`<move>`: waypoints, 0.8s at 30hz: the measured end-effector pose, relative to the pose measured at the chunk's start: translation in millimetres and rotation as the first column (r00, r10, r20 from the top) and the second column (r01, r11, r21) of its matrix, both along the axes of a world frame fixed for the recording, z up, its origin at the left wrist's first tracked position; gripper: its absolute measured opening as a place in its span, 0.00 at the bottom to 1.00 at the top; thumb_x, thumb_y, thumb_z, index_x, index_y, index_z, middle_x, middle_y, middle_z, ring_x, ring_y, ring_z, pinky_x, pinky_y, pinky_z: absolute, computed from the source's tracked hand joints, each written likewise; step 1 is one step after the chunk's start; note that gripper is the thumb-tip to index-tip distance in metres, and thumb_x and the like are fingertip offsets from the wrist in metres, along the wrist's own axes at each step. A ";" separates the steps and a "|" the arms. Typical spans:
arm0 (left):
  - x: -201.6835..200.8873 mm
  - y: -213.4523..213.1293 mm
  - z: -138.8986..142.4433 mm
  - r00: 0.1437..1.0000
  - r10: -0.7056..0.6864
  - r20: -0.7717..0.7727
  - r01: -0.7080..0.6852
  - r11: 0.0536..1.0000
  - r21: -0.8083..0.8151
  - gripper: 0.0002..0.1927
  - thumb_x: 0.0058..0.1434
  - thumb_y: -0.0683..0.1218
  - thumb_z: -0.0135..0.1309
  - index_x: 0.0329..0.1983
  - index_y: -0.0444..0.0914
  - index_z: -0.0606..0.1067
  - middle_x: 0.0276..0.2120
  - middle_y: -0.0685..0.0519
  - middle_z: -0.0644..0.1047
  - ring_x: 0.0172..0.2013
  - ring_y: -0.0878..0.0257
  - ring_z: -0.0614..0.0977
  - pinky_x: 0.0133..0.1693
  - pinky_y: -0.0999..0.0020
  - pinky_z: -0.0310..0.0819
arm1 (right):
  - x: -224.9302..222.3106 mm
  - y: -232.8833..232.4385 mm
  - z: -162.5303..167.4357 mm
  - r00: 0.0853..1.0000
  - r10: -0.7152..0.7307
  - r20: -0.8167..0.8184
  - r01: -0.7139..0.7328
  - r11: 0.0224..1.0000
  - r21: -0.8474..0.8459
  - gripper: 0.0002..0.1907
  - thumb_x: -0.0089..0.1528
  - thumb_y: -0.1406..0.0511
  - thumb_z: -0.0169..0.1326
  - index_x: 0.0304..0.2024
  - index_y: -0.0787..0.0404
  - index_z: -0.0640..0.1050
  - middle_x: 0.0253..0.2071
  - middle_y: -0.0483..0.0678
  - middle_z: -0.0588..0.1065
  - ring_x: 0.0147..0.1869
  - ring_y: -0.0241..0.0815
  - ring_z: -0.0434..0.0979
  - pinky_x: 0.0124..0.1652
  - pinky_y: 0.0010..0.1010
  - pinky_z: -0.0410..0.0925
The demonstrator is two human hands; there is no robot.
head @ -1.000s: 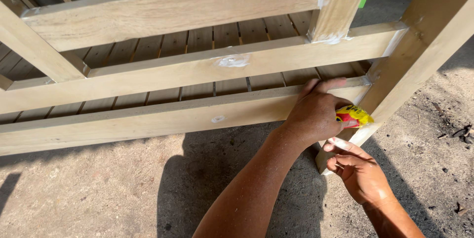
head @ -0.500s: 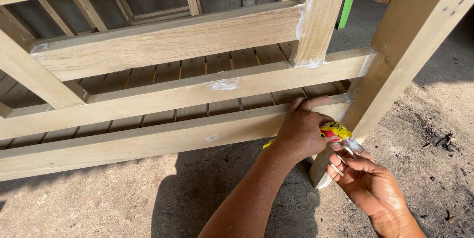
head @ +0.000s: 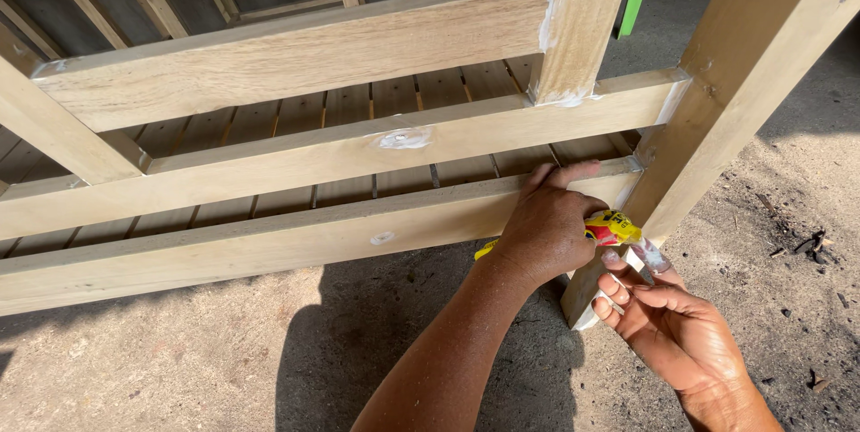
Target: The person applies white wood filler to the joints of a wooden bed frame using a tube and a small metal spatula. They squeeze filler onto the joints and smooth it with the spatula, working along the lower and upper sections of the frame.
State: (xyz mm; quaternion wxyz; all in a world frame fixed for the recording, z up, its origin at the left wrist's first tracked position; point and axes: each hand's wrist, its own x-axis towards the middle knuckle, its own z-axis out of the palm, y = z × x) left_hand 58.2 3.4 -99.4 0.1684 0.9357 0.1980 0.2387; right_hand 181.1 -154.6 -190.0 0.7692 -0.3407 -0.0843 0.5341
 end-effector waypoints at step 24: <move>5.1 -5.0 8.1 0.997 0.014 -0.070 -0.013 1.000 0.015 0.19 0.47 0.47 0.63 0.45 0.47 0.85 0.66 0.57 0.71 0.68 0.63 0.65 0.72 0.56 0.45 | -30.2 53.9 -116.3 -0.315 0.908 0.277 0.458 0.400 -0.794 0.24 0.77 0.53 0.30 0.64 0.64 0.65 0.33 0.51 0.77 0.22 0.32 0.54 0.20 0.24 0.60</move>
